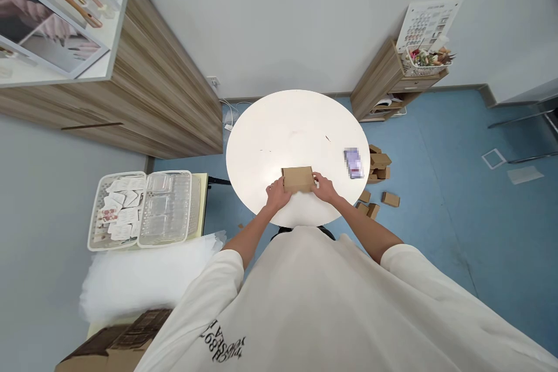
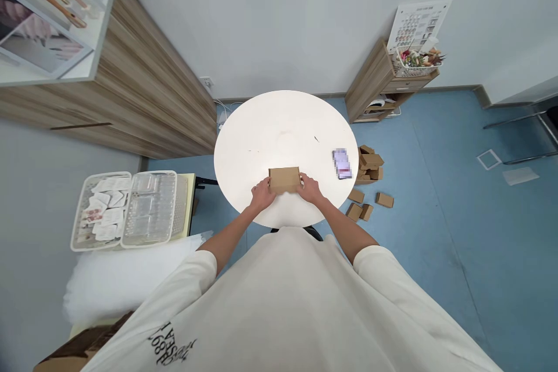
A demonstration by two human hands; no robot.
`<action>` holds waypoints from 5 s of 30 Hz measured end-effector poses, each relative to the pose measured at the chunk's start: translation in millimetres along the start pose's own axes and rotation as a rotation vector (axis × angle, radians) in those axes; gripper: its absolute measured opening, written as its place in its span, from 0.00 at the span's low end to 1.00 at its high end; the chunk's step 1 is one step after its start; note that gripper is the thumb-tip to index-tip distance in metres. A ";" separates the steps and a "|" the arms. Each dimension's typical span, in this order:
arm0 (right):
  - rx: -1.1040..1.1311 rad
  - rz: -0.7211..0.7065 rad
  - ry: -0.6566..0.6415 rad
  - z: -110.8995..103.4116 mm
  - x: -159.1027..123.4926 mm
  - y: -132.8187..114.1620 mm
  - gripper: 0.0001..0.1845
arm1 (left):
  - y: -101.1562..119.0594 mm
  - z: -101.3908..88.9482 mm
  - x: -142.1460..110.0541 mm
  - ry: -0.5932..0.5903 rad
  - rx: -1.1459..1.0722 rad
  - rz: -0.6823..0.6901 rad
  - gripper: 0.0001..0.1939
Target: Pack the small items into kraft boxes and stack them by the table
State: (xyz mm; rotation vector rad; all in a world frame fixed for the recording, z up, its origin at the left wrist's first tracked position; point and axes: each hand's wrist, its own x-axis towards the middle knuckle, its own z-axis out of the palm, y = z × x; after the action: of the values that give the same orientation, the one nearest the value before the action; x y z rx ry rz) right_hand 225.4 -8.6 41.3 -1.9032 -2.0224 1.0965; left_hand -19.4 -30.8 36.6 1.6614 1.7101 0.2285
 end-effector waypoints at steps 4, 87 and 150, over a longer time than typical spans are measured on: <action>0.062 -0.024 0.011 -11.6 3.6 -8.1 0.36 | 6.0 -15.7 8.6 0.071 -0.050 0.029 0.34; -0.134 -0.187 -0.136 -46.6 55.9 -7.9 0.19 | -25.3 -28.3 41.1 0.141 0.255 0.284 0.23; 0.404 0.295 0.089 44.3 -24.5 -40.2 0.31 | -35.1 2.1 -2.0 -0.052 -0.413 -0.039 0.35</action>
State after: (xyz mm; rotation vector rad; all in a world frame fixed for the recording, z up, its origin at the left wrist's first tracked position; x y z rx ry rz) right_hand 172.3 -45.6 42.1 -2.0201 -1.3695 1.3364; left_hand -46.2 -38.6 15.2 1.3177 1.5310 0.4810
